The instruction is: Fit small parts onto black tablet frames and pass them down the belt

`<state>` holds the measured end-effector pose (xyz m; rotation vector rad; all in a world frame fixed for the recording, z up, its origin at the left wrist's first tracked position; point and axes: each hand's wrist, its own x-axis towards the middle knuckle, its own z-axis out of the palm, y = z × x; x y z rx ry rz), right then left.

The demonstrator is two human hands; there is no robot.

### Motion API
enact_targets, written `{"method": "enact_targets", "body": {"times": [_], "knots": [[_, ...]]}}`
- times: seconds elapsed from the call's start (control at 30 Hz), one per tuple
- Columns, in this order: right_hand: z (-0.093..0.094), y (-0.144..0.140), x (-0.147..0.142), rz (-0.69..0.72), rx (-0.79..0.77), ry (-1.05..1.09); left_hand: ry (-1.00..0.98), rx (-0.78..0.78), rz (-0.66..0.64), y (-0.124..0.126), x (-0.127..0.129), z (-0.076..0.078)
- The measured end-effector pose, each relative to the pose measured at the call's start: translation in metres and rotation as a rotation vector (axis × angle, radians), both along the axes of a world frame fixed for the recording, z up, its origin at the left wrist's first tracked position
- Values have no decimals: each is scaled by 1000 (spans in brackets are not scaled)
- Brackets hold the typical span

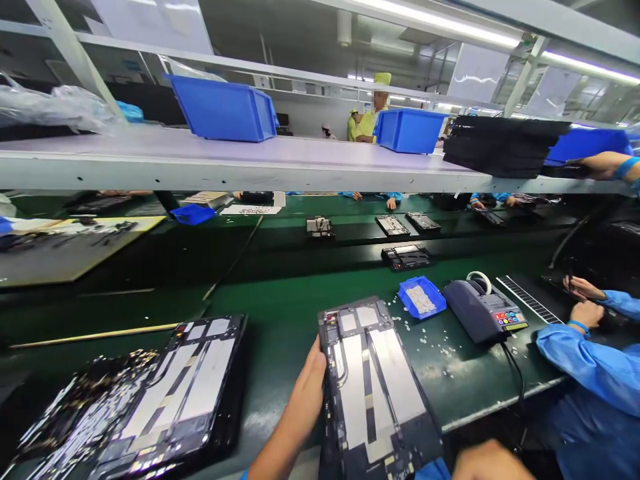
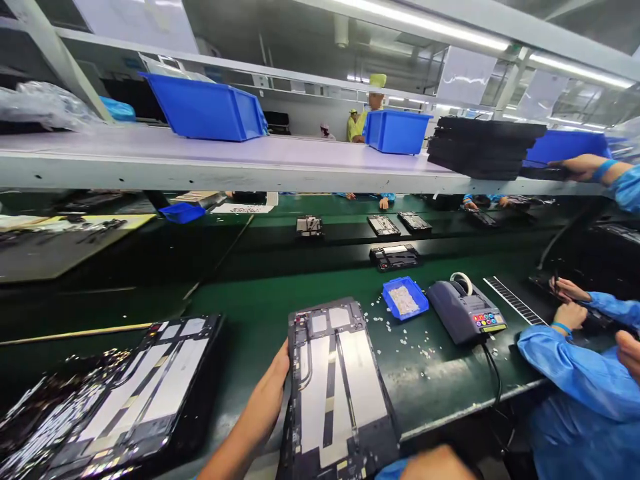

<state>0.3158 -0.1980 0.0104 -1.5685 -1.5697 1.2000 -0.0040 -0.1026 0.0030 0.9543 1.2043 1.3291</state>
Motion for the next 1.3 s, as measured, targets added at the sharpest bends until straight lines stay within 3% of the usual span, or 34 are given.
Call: {"method": "enact_targets", "body": {"times": [0.13, 0.27, 0.33, 0.4, 0.47, 0.5, 0.6, 0.7, 0.8, 0.97, 1.13, 1.2, 1.3], "knots": [[-3, 36, -21, -180, 146, 254, -84, -28, 7, 1, 6, -7], [-32, 33, -57, -33, 164, 449, -27, -50, -30, -1, 7, -17], [-43, 31, -52, -4, 131, 440, 49, -60, -43, 2, 0, -10], [-45, 38, -34, -19, 79, 430, 205, 21, 50, 13, -10, 6], [-36, 54, -17, -55, 88, 408, 434, 177, 127, 31, -20, 28], [-28, 63, -12, -72, 122, 384, 557, 261, 99, 43, -23, 39], [5, 88, -13, -45, 265, 288, 850, 442, -188, 75, -27, 65], [38, 107, -30, 86, 366, 223, 1051, 516, -354, 92, -27, 74], [60, 128, -51, 138, 403, 155, 1177, 529, -357, 90, -29, 73], [81, 182, -102, 277, 383, 89, 1188, 622, -202, 77, -37, 65], [81, 220, -146, 459, 192, 101, 1076, 647, -163, 70, -33, 59], [78, 221, -151, 434, 170, 96, 954, 595, -133, 64, -27, 59], [77, 212, -150, 379, 253, 81, 723, 382, -2, 53, -15, 61]]}}
